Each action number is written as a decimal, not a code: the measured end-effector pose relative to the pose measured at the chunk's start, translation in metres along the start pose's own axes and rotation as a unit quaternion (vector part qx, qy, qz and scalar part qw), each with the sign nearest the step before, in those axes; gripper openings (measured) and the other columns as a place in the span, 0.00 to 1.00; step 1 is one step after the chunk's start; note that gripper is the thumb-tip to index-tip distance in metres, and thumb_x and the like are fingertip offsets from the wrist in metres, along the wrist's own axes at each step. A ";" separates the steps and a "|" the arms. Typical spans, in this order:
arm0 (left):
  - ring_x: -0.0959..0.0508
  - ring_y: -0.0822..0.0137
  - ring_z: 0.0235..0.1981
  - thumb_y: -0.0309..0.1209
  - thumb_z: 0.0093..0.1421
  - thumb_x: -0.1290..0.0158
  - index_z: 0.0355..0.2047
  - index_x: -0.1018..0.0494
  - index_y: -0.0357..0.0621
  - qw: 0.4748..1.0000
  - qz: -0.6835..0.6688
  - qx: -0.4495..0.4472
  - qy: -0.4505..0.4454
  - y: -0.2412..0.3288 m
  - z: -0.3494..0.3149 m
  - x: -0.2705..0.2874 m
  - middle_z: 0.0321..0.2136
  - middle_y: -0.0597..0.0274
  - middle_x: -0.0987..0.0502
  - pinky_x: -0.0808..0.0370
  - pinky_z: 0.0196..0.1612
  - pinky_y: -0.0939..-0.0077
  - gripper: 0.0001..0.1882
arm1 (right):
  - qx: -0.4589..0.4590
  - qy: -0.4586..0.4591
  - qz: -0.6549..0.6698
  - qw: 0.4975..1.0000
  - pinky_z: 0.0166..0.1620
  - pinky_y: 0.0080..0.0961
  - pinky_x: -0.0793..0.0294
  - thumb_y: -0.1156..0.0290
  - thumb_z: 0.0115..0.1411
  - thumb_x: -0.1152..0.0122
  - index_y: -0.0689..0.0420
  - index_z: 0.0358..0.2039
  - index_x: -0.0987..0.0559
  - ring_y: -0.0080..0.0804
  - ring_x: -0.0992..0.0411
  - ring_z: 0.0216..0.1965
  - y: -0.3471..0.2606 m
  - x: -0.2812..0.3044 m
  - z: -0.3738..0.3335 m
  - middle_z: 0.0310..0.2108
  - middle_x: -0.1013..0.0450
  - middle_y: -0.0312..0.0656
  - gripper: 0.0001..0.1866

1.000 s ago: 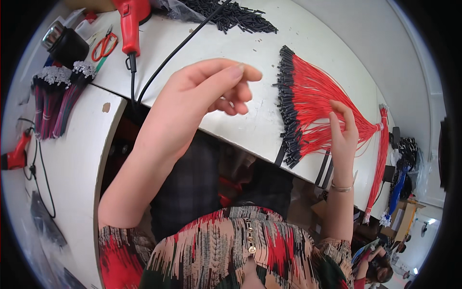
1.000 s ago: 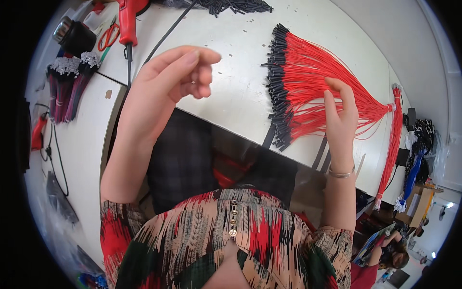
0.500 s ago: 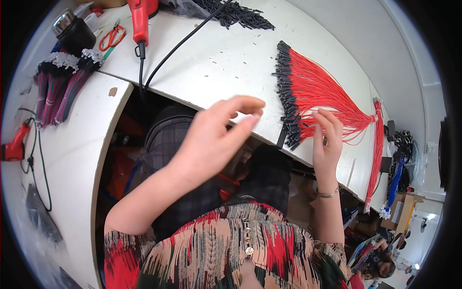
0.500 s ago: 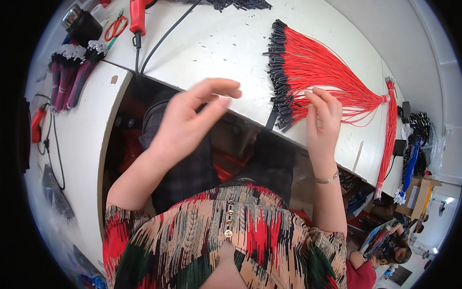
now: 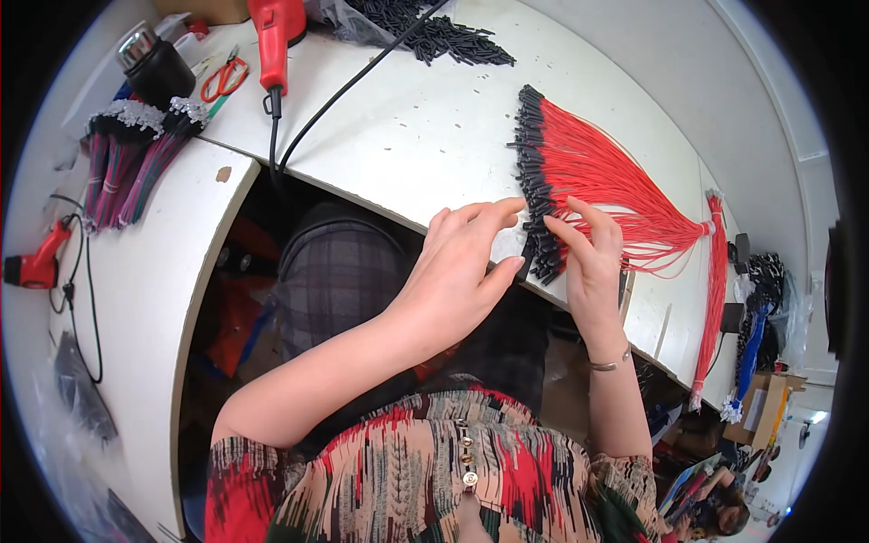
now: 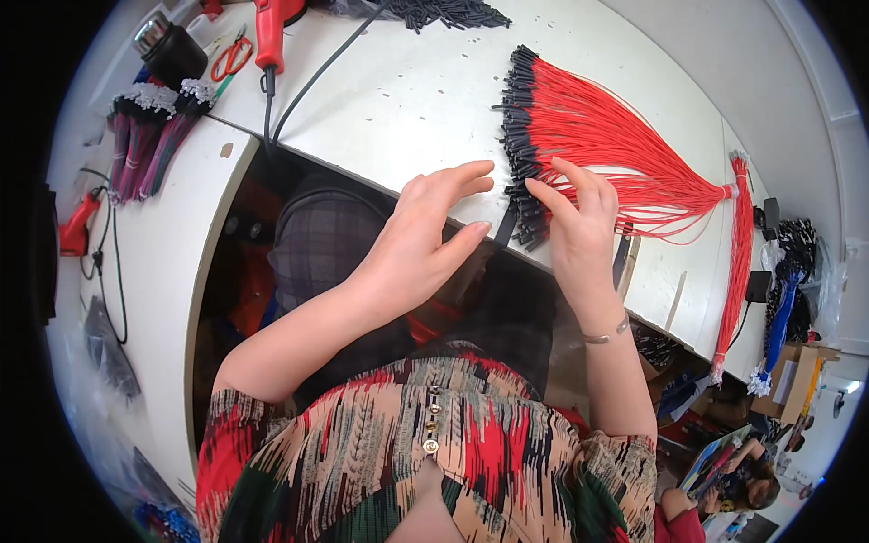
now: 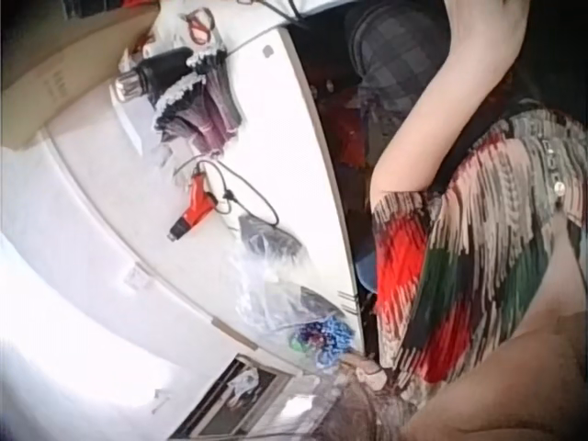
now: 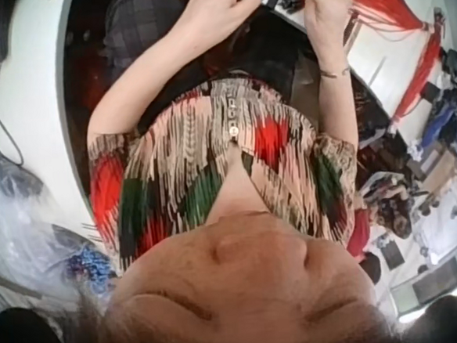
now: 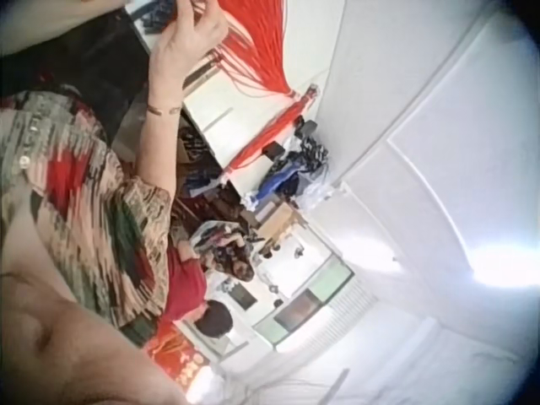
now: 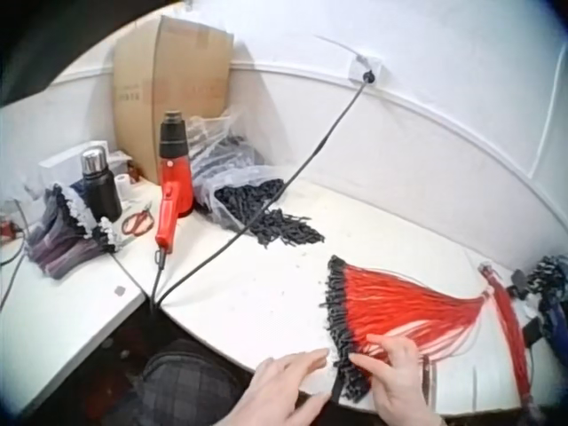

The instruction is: The person fits black tubing onto the ends of individual red wires in a harness and then aligns and presses the sleeved wires flat on the table by hand.

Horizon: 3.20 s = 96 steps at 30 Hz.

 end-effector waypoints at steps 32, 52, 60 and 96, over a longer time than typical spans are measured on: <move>0.28 0.55 0.63 0.23 0.65 0.44 0.68 0.38 0.47 0.997 0.068 -0.010 -0.040 -0.005 -0.016 -0.026 0.53 0.57 0.22 0.55 0.74 0.35 0.31 | -0.039 -0.003 0.059 0.998 0.62 0.40 0.33 0.88 0.60 0.46 0.62 0.39 0.19 0.48 0.32 0.59 0.004 0.004 -0.011 0.58 0.26 0.47 0.11; 0.29 0.56 0.63 0.23 0.65 0.44 0.68 0.38 0.47 0.996 0.077 -0.013 -0.030 -0.006 -0.016 -0.028 0.53 0.60 0.22 0.56 0.74 0.35 0.31 | -0.029 -0.004 0.059 0.998 0.61 0.40 0.32 0.89 0.58 0.46 0.62 0.43 0.18 0.48 0.32 0.58 0.002 0.001 -0.010 0.57 0.25 0.46 0.15; 0.29 0.56 0.63 0.23 0.64 0.44 0.68 0.38 0.46 0.996 0.082 -0.015 -0.029 -0.005 -0.016 -0.029 0.52 0.60 0.21 0.55 0.74 0.36 0.32 | -0.026 -0.004 0.059 0.998 0.61 0.40 0.32 0.89 0.58 0.47 0.62 0.38 0.20 0.49 0.32 0.58 0.001 0.002 -0.010 0.57 0.25 0.47 0.11; 0.31 0.56 0.65 0.23 0.65 0.44 0.68 0.38 0.45 0.995 0.096 -0.014 -0.032 -0.005 -0.015 -0.030 0.53 0.60 0.20 0.56 0.74 0.36 0.32 | -0.018 -0.018 0.055 0.998 0.60 0.40 0.31 0.87 0.57 0.45 0.63 0.35 0.19 0.49 0.31 0.58 0.003 0.003 -0.010 0.55 0.24 0.47 0.10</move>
Point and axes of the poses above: each hand's wrist, its own z-axis towards the middle knuckle, its own x-axis out of the back of the hand, y = z × x, the point moved 5 cm from there along z, towards the middle knuckle
